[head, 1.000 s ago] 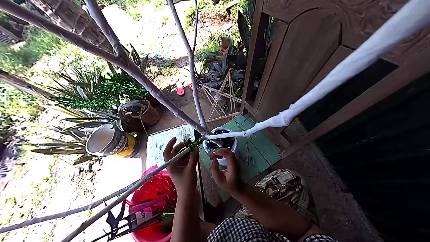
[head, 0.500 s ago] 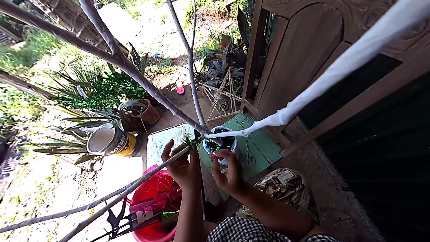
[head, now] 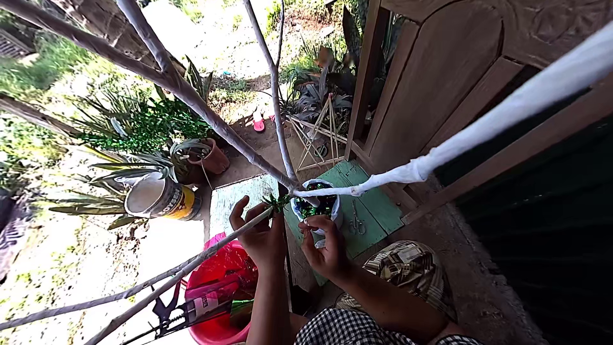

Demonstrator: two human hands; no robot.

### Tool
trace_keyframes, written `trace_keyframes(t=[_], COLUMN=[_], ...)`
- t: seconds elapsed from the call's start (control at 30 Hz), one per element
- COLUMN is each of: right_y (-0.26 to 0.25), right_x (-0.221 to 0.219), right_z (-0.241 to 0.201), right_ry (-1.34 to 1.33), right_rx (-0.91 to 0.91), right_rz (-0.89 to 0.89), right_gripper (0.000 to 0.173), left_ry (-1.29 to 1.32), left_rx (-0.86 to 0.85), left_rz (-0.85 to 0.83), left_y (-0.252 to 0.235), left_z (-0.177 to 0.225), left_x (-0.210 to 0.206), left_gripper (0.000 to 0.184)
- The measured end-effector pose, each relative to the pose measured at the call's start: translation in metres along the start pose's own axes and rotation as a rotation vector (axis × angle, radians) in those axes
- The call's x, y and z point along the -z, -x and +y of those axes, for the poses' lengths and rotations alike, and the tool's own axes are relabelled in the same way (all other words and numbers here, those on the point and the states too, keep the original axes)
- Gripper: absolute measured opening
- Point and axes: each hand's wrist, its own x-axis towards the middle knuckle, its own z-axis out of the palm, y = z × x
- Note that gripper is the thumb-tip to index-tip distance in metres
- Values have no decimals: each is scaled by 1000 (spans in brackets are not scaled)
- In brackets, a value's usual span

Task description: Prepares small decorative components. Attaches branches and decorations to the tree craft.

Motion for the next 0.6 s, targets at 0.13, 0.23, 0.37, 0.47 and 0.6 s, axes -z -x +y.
trace_keyframes(t=[0.13,0.23,0.37,0.47,0.6], right_y=[1,2,2,2,3], right_x=[0,0,0,0,0], right_z=[0,1,2,2,3], right_ry=[-11,-17,-19,-23,-43], right_rx=[-3,1,-1,-1,0], right_rz=[-14,-12,-7,-11,-17], right_gripper=[23,23,22,22,22], left_ry=[-42,-54,-54,-52,-6], left_rx=[51,77,117,141,165], left_rz=[-29,-48,-48,-43,-22], left_y=[-4,-5,-7,-8,-7], left_z=[4,6,9,10,9], left_x=[2,3,3,2,-2], left_gripper=[66,67,70,69,67])
